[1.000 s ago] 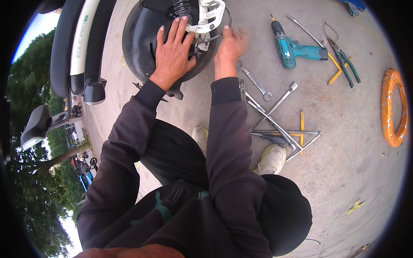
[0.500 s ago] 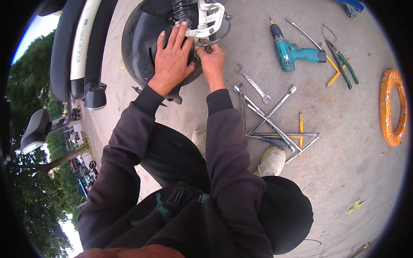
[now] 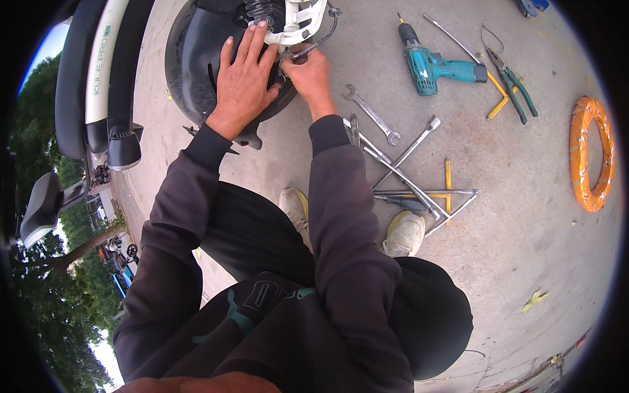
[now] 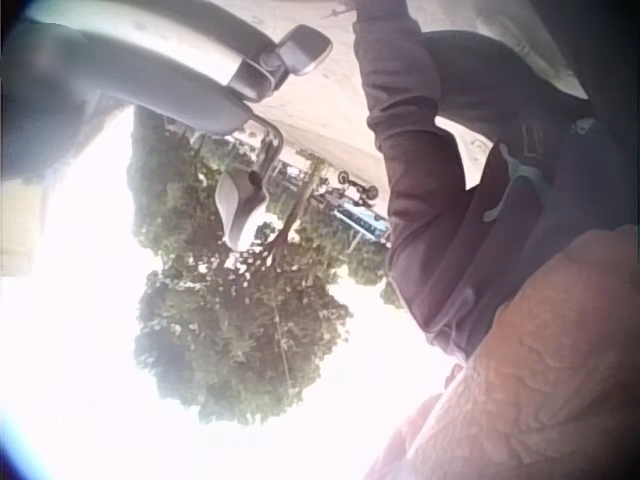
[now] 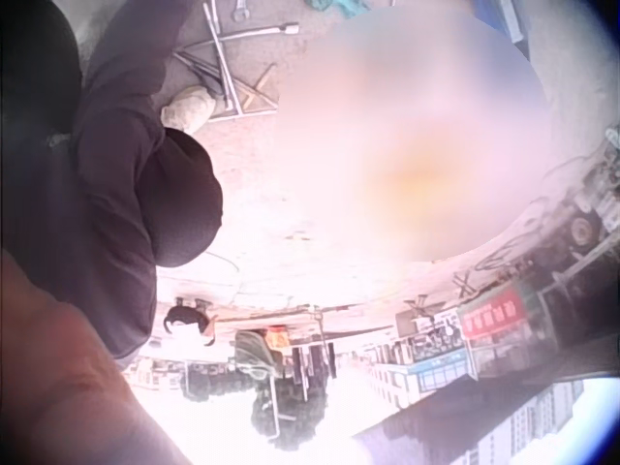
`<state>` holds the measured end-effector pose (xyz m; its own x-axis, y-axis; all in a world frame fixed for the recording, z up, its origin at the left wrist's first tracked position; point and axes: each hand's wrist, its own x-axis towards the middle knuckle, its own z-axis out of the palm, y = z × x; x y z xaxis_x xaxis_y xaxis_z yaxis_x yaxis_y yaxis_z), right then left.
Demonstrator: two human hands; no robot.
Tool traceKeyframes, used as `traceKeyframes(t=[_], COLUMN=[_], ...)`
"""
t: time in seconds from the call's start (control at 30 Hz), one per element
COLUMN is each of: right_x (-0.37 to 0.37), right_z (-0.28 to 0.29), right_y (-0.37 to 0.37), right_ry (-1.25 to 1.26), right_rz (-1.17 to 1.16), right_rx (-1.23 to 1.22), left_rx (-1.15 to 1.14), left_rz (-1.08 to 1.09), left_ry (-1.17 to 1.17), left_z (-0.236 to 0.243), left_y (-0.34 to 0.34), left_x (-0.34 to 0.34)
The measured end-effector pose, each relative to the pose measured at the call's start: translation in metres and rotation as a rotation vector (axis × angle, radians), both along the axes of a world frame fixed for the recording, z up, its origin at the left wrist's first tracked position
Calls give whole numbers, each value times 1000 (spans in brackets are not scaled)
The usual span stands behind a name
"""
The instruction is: The person works on the rear section of a white scooter, using a cordless drill and hand wrenches to remove and reattach a black plastic cover near the rear wheel and suspension. The person also removes a side panel and adjusts components under the seat area.
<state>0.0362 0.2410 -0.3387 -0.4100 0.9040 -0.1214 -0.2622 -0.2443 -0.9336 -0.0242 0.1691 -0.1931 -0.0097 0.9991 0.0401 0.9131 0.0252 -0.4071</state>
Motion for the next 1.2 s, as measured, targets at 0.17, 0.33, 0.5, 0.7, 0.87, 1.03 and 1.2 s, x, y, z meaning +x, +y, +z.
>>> traceKeyframes(t=[0.17,0.33,0.5,0.7,0.87,1.03,1.2], right_x=[2,9,8,12,13,7,0], right_z=[-14,-5,-2,8,-13,-12,-6], right_y=[4,6,5,11,14,10,4], right_ry=[185,86,-176,-247,-20,-66,-96], right_rz=[109,130,31,53,114,67,-39], right_rx=[-122,-35,222,380,155,186,245], left_rx=[19,22,8,43,21,26,34], left_rz=[-19,-29,-15,-25,-25,-17,-23], left_ry=[22,10,18,4,-1,4,-9], left_z=[-2,-1,-3,-3,-4,-2,-4], left_y=[4,4,4,0,6,4,5], left_x=[0,-1,0,-6,-2,-3,-1])
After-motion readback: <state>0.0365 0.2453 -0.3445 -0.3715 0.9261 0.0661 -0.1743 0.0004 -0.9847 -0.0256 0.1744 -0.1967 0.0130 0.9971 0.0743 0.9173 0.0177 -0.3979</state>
